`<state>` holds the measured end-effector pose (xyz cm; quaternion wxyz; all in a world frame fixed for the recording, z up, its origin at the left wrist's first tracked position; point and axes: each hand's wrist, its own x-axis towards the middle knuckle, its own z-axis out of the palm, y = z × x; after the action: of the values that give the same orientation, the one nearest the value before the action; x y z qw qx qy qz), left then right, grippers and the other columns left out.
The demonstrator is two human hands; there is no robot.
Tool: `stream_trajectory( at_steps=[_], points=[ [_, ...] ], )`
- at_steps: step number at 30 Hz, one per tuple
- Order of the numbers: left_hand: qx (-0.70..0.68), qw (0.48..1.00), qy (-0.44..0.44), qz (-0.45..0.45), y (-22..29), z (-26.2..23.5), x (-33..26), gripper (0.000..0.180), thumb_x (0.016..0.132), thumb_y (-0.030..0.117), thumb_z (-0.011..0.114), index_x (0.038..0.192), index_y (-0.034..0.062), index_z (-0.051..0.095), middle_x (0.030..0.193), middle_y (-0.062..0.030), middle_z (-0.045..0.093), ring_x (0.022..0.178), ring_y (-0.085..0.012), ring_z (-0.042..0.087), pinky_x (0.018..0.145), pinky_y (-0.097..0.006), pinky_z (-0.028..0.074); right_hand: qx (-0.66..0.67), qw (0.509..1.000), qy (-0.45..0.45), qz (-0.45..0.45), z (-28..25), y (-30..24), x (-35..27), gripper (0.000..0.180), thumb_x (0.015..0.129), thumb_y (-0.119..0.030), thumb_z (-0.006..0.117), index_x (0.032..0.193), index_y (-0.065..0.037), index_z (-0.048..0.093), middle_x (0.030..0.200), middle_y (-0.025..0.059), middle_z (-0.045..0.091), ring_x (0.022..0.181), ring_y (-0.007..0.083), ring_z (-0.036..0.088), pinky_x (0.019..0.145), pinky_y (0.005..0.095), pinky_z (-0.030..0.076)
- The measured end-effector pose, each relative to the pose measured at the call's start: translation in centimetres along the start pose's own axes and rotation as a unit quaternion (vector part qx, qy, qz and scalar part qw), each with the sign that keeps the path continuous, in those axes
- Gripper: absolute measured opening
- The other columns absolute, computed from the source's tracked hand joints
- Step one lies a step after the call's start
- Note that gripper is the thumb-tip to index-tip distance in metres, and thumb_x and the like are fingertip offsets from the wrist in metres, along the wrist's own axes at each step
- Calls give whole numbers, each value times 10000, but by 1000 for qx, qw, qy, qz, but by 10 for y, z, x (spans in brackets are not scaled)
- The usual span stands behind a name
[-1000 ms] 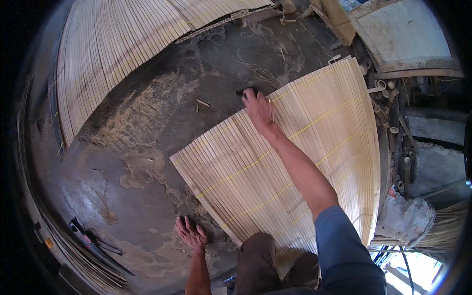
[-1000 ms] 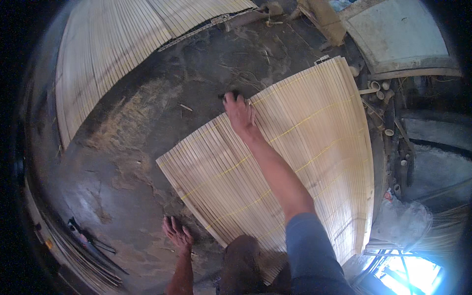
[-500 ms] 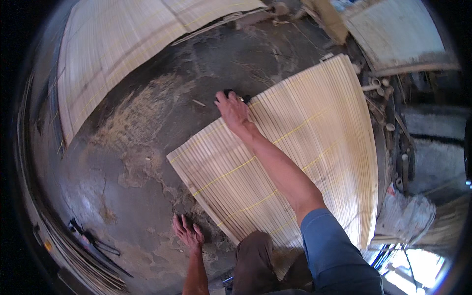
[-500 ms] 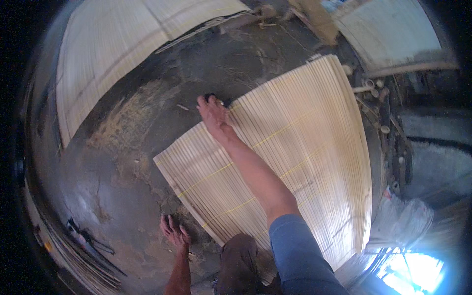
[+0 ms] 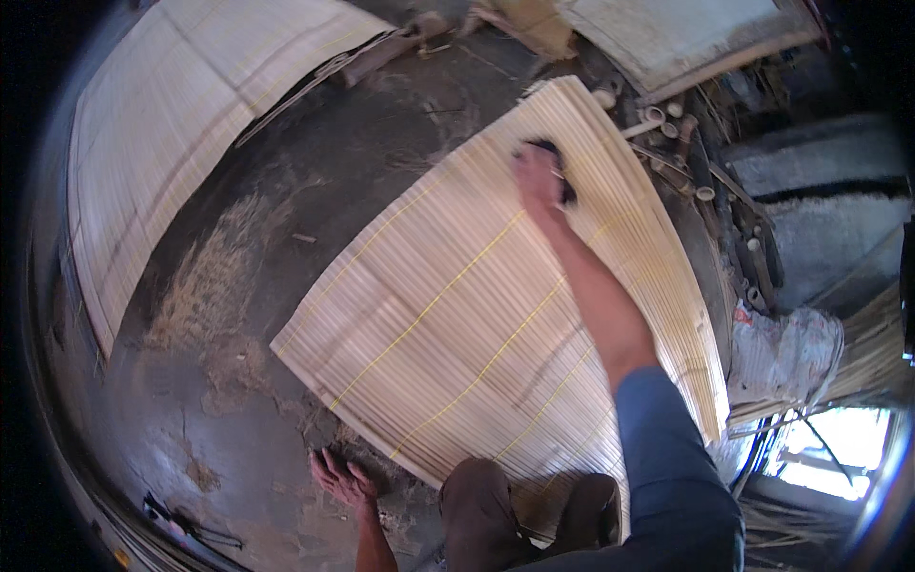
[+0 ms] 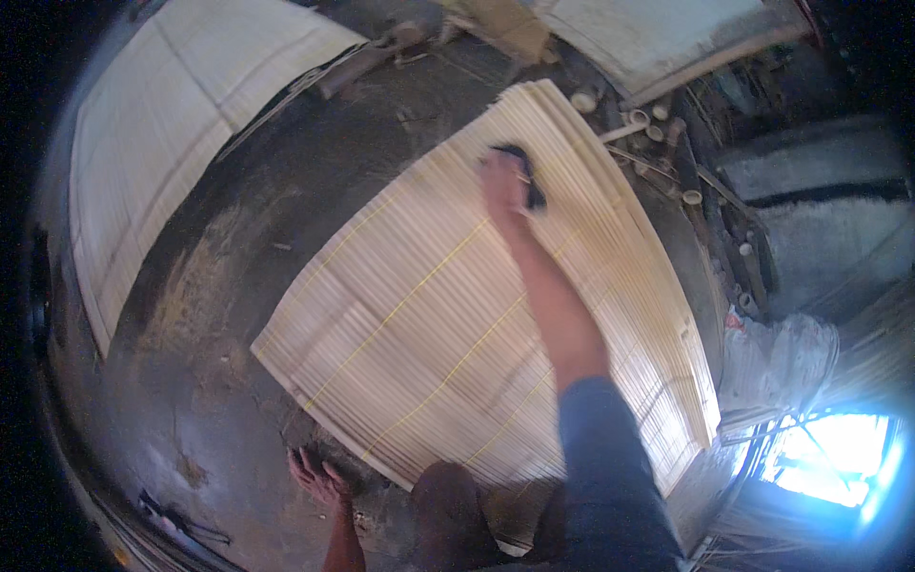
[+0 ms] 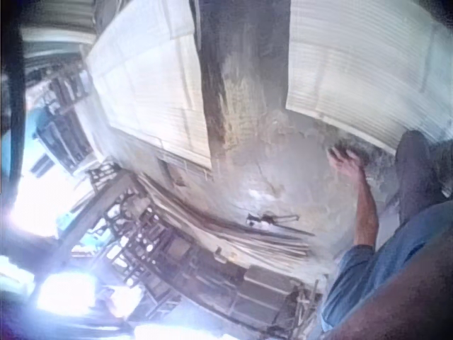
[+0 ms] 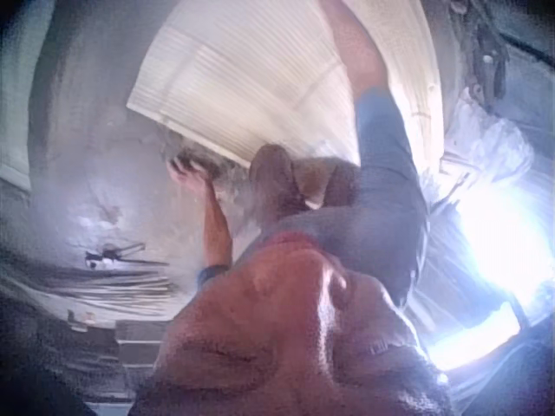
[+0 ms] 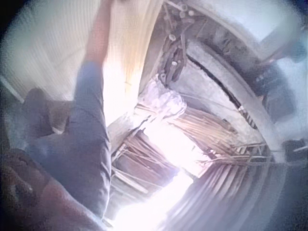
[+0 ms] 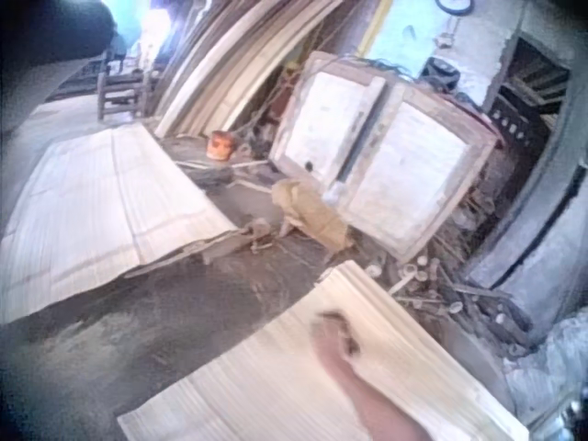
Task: The person wipes a large bamboo mat with a cloth, then rolls it up and secures it with yellow string. The person repeats this process with a second mat, rolling and tying it before stacking it with others.
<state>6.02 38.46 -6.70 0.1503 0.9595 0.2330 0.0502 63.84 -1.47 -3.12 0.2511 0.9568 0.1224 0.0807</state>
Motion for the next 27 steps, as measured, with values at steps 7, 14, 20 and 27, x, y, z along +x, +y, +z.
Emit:
stream_trajectory(
  at_steps=[7, 14, 20, 27],
  points=[
    [14, 1000, -11, 14, 2, -5, 4, 569, 1040, 386, 381, 1500, 50, 374, 1532, -251, 343, 1399, -433, 342, 1145, -564, 269, 364, 907, -113, 179, 54, 67, -105, 370, 975, -222, 505, 1331, -174, 594, 1325, 142, 568, 1265, 345, 497, 1063, 425, 414],
    [11, 999, 15, 32, 0, -2, 1, 570, 1049, 409, 367, 1494, 53, 386, 1518, -253, 366, 1389, -437, 359, 1134, -565, 282, 194, 810, -144, 534, 20, 177, -442, 377, 973, -253, 549, 1312, -93, 586, 1250, 169, 609, 1185, 308, 569, 982, 429, 470],
    [21, 997, 35, 66, 1, -3, 4, 544, 1065, 395, 343, 1490, 60, 400, 1509, -251, 382, 1374, -428, 384, 1117, -554, 313, 383, 844, 153, 343, -2, 68, -378, 218, 952, -122, 527, 1149, -76, 607, 1051, 108, 601, 1036, 275, 545, 869, 429, 461],
    [12, 994, 78, 72, 6, -4, 5, 570, 1065, 447, 338, 1442, 38, 460, 1495, -224, 420, 1368, -408, 409, 1116, -523, 330, 315, 917, -39, 243, -45, 12, -360, 223, 947, -248, 595, 1166, -212, 618, 1108, 163, 567, 1035, 398, 555, 810, 507, 491]
  ],
)
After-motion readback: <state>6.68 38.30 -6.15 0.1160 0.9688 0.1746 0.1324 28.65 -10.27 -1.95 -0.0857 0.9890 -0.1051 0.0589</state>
